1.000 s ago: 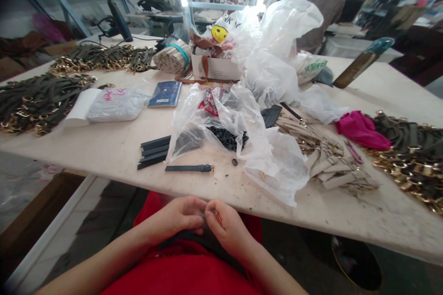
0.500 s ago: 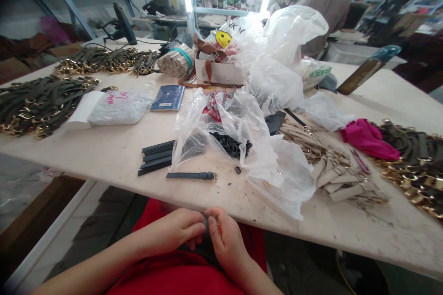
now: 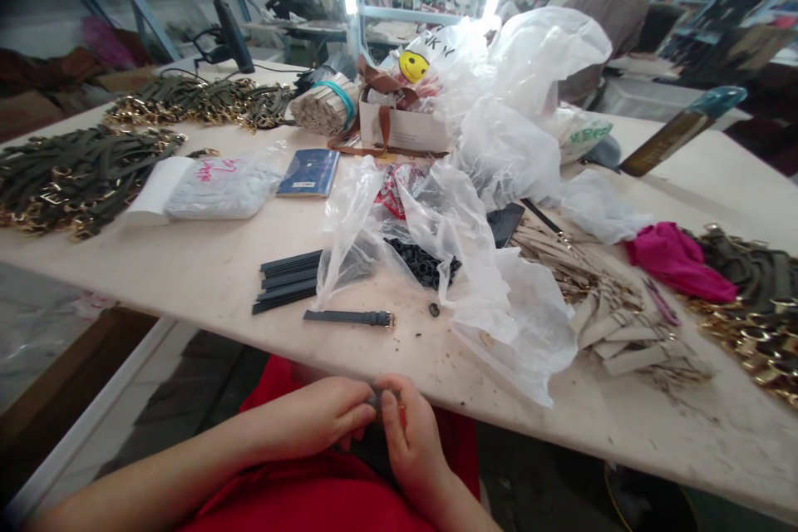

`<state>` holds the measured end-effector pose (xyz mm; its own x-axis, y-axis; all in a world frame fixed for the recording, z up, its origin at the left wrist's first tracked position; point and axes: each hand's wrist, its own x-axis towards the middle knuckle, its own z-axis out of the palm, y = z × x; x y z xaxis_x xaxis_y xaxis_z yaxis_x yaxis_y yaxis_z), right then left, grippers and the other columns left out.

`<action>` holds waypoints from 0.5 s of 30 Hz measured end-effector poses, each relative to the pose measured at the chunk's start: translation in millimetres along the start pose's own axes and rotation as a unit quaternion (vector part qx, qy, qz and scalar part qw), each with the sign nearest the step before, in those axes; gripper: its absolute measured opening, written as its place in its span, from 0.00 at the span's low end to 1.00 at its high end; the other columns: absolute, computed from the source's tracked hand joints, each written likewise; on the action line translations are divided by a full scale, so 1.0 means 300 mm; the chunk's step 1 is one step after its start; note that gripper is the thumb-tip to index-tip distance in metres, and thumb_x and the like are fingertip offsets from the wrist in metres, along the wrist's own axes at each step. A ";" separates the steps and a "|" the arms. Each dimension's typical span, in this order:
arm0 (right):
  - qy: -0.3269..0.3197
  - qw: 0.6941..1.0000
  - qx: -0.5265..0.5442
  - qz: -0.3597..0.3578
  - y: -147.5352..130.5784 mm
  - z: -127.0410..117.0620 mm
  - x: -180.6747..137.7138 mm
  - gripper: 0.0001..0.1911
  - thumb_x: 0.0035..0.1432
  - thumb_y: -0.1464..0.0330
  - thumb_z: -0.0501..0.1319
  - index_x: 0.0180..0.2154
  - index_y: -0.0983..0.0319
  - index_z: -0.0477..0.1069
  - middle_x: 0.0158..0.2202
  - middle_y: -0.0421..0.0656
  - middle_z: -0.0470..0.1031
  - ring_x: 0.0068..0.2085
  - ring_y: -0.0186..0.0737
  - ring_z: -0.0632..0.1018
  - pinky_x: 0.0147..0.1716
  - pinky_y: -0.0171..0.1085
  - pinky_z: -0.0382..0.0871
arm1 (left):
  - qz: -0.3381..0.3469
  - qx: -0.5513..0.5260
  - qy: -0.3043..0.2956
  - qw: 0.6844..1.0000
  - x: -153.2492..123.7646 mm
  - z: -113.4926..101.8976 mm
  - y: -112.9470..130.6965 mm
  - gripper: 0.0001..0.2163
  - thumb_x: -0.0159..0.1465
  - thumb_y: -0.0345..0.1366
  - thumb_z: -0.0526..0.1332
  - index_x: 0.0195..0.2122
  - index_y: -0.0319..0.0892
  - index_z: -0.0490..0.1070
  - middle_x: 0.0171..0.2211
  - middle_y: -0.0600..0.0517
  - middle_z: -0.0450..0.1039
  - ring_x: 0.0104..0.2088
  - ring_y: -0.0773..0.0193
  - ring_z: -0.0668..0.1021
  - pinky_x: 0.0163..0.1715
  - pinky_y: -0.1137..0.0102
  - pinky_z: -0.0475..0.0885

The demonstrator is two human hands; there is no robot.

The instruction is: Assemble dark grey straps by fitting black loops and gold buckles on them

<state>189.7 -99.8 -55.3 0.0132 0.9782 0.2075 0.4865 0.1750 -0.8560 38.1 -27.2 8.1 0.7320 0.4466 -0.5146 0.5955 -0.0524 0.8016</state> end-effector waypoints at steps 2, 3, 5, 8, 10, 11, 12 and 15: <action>0.001 1.000 0.014 0.017 -0.006 -0.012 0.006 0.09 0.62 0.68 0.47 0.42 0.59 0.63 0.35 0.43 0.73 0.36 0.37 0.75 0.35 0.33 0.68 | -0.005 -0.028 -0.012 1.000 -0.008 -0.024 0.006 0.10 0.60 0.37 0.50 0.25 0.39 0.65 0.21 0.55 0.67 0.20 0.70 0.70 0.20 0.77 0.63; -0.002 1.000 0.020 0.023 -0.009 -0.021 0.011 0.09 0.62 0.68 0.47 0.42 0.59 0.63 0.35 0.43 0.72 0.37 0.37 0.75 0.36 0.33 0.68 | -0.004 -0.058 -0.027 0.998 -0.015 -0.037 0.007 0.10 0.60 0.38 0.51 0.25 0.39 0.65 0.21 0.55 0.67 0.21 0.70 0.71 0.21 0.77 0.64; -0.011 0.998 0.039 0.038 -0.015 -0.038 0.023 0.09 0.62 0.66 0.48 0.42 0.59 0.64 0.35 0.42 0.71 0.36 0.37 0.74 0.35 0.34 0.67 | 0.002 -0.153 -0.062 0.986 -0.027 -0.063 0.007 0.13 0.61 0.42 0.50 0.27 0.39 0.66 0.23 0.53 0.69 0.22 0.69 0.72 0.24 0.75 0.66; -0.027 0.989 0.108 0.096 -0.026 -0.054 0.031 0.11 0.62 0.63 0.47 0.41 0.60 0.64 0.28 0.39 0.67 0.28 0.34 0.70 0.28 0.32 0.65 | -0.014 -0.312 -0.109 0.944 -0.034 -0.082 -0.009 0.16 0.62 0.45 0.49 0.32 0.38 0.68 0.26 0.50 0.72 0.23 0.68 0.73 0.26 0.73 0.68; -0.033 0.975 0.165 0.147 -0.035 -0.055 0.030 0.13 0.62 0.60 0.47 0.40 0.60 0.63 0.24 0.36 0.62 0.23 0.32 0.66 0.22 0.31 0.61 | -0.037 -0.385 -0.150 0.910 -0.025 -0.077 -0.025 0.14 0.59 0.45 0.53 0.35 0.38 0.69 0.26 0.49 0.73 0.22 0.68 0.73 0.25 0.73 0.67; -0.035 0.968 0.189 0.164 -0.040 -0.053 0.029 0.13 0.62 0.59 0.47 0.40 0.61 0.63 0.23 0.35 0.60 0.22 0.31 0.64 0.20 0.31 0.59 | -0.040 -0.404 -0.167 0.899 -0.018 -0.070 -0.031 0.14 0.58 0.45 0.55 0.36 0.38 0.68 0.26 0.50 0.73 0.21 0.69 0.73 0.24 0.73 0.67; -0.036 0.962 0.205 0.175 -0.044 -0.051 0.029 0.14 0.62 0.59 0.47 0.40 0.61 0.63 0.22 0.35 0.58 0.21 0.31 0.63 0.19 0.30 0.58 | -0.036 -0.411 -0.173 0.895 -0.010 -0.061 -0.035 0.15 0.58 0.45 0.56 0.36 0.38 0.68 0.25 0.50 0.73 0.20 0.70 0.72 0.24 0.74 0.66; -0.017 0.965 0.202 0.166 -0.056 -0.044 0.032 0.14 0.61 0.58 0.48 0.39 0.61 0.64 0.22 0.35 0.58 0.21 0.31 0.62 0.20 0.31 0.57 | -0.009 -0.386 -0.129 0.913 0.011 -0.026 -0.032 0.16 0.54 0.47 0.59 0.34 0.38 0.68 0.22 0.53 0.71 0.17 0.72 0.69 0.21 0.76 0.64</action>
<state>193.4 -94.9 -32.7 0.0771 0.9897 -0.1208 0.0804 -0.1270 -0.9886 32.3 -18.4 1.1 0.8374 0.2108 -0.5043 0.2702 0.6425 0.7171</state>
